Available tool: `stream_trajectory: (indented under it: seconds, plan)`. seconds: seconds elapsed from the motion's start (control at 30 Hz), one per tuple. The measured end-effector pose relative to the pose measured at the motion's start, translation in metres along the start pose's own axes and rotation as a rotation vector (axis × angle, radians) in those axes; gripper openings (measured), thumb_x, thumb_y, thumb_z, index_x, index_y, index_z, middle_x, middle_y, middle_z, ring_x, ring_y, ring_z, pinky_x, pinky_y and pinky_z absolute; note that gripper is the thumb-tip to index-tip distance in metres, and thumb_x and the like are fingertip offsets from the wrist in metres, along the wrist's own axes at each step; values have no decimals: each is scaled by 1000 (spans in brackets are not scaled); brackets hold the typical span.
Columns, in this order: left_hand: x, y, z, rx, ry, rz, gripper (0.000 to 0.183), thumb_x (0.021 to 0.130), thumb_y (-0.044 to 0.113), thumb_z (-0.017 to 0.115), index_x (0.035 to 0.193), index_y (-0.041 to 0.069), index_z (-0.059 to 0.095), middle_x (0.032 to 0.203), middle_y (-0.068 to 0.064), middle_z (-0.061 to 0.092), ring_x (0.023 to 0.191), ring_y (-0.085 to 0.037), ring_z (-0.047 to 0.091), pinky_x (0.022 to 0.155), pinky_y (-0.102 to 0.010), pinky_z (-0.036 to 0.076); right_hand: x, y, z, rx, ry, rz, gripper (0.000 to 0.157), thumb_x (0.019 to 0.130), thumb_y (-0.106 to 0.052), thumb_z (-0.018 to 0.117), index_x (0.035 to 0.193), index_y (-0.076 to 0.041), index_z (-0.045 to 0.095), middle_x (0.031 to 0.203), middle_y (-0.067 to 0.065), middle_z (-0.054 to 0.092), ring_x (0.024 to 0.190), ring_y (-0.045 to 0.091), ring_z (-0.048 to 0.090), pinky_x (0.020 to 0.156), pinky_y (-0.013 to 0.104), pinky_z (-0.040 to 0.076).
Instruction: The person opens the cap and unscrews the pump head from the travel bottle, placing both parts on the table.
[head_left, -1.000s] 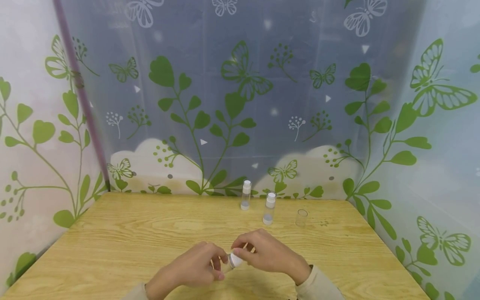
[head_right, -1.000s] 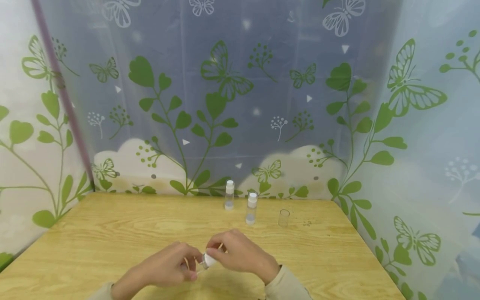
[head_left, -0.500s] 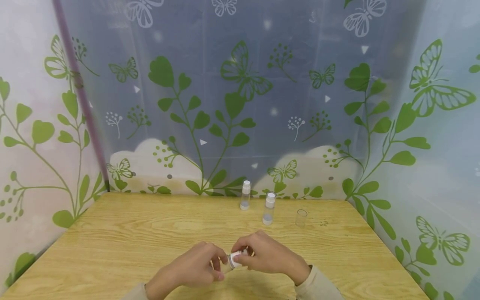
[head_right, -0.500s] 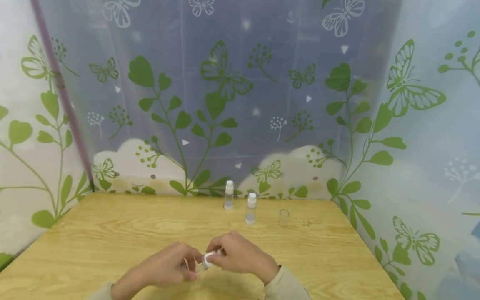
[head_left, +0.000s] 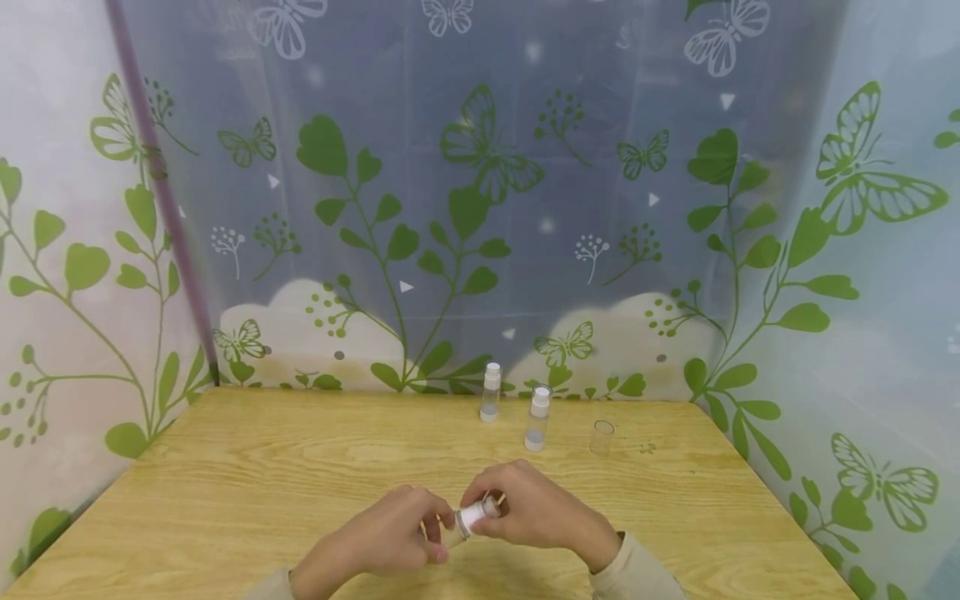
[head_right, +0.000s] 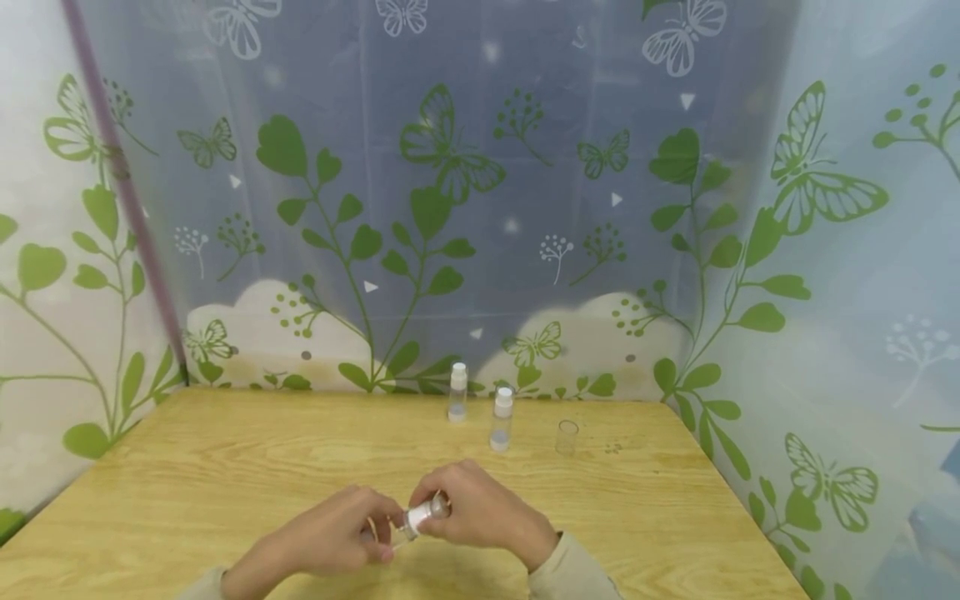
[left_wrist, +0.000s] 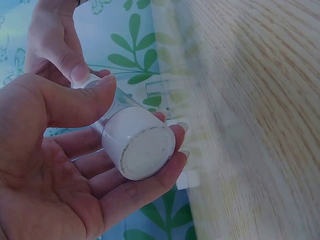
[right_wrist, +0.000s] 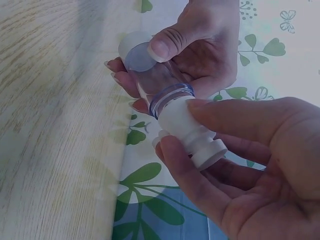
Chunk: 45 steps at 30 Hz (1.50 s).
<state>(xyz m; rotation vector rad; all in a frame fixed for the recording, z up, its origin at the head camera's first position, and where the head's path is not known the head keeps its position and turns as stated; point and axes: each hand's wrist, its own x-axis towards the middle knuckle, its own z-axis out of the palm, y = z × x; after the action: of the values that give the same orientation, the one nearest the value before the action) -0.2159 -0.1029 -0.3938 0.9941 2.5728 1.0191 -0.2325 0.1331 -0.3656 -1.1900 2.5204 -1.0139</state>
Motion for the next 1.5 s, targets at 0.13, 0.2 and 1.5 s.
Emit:
stream_trajectory:
  seconds: [0.13,0.2,1.5]
  plan:
    - [1,-1,0,-20,-9,-4,27,85,10,81,109,0,75,84,-1,77,66,2,64,64,-18,55,0,0,0,-4,6,-2,17,91,-6,77,108,-8,76,106,4,77,91,-2,66,74,15,56]
    - [1,-2,0,-30,-12,-6,26,85,9,80,109,-1,75,83,-1,77,66,1,65,63,-18,55,0,0,1,-8,8,-2,17,90,-5,78,107,-8,76,106,4,77,90,-2,65,74,15,56]
    - [0,-1,1,13,2,9,28,84,10,81,109,0,75,83,1,77,66,4,62,64,-17,54,1,2,0,-21,-19,12,12,98,-15,70,108,-12,77,103,1,78,86,-3,67,76,17,56]
